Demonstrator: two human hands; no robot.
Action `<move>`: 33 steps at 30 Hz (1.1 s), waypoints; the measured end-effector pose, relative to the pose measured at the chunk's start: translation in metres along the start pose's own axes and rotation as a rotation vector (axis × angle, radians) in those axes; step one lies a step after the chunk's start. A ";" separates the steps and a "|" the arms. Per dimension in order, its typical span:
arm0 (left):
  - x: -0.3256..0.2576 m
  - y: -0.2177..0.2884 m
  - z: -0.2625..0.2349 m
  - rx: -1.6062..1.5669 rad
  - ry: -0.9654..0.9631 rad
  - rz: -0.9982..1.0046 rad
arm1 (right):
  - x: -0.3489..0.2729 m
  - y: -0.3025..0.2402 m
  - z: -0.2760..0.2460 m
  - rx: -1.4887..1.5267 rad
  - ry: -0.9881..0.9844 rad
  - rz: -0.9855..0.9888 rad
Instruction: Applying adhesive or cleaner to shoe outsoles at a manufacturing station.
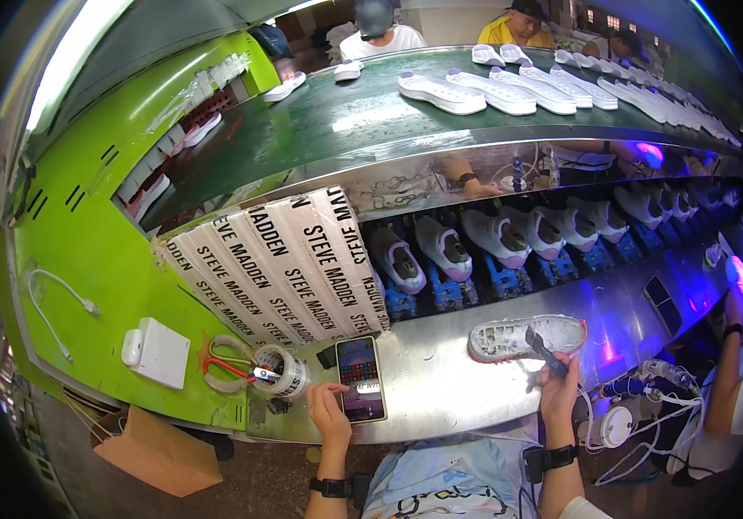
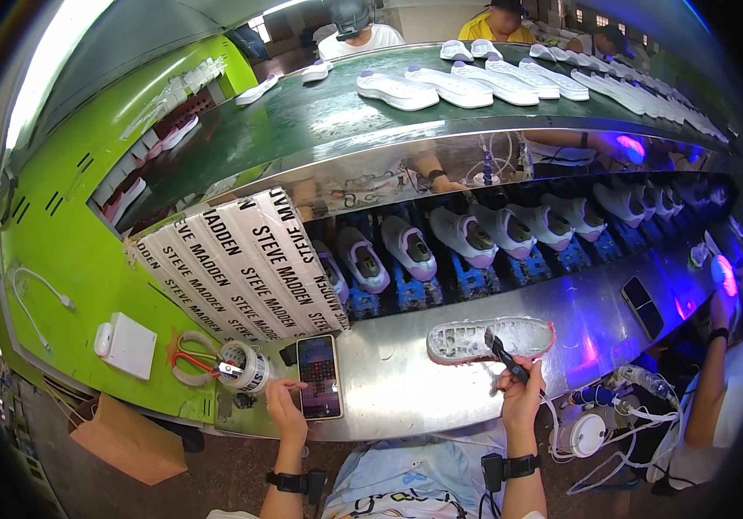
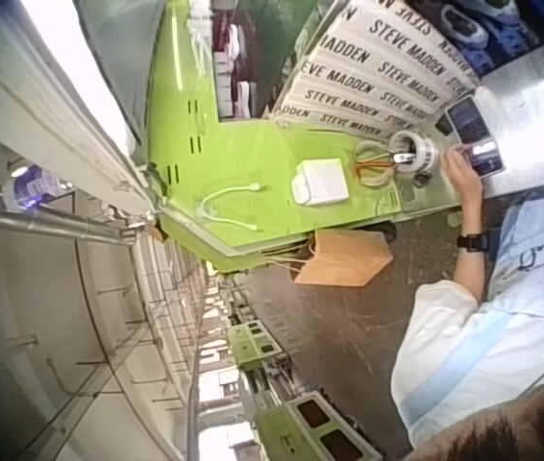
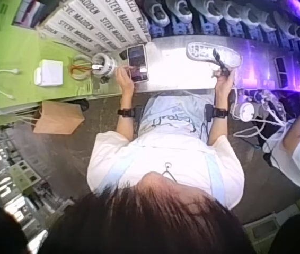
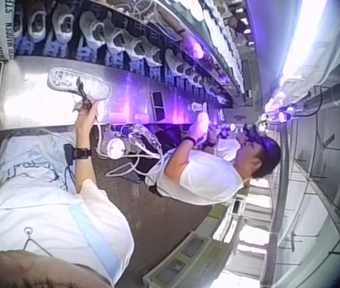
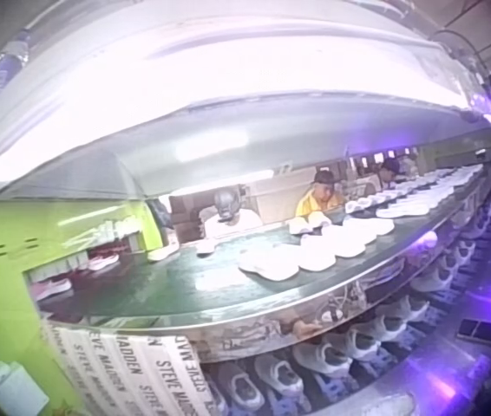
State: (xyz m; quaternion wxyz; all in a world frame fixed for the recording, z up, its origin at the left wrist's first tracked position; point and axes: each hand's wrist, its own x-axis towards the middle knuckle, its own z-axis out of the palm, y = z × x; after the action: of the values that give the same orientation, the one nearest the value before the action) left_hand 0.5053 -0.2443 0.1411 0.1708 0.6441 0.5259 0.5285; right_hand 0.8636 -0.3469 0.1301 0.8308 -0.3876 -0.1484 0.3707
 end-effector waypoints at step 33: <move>0.005 0.010 -0.003 0.093 0.004 0.035 | -0.006 -0.001 0.003 0.015 0.003 -0.013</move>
State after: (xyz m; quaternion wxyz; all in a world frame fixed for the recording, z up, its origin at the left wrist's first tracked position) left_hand 0.5074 -0.2446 0.1523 0.1304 0.6594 0.5390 0.5076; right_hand 0.8584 -0.3503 0.1335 0.8363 -0.3811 -0.1469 0.3656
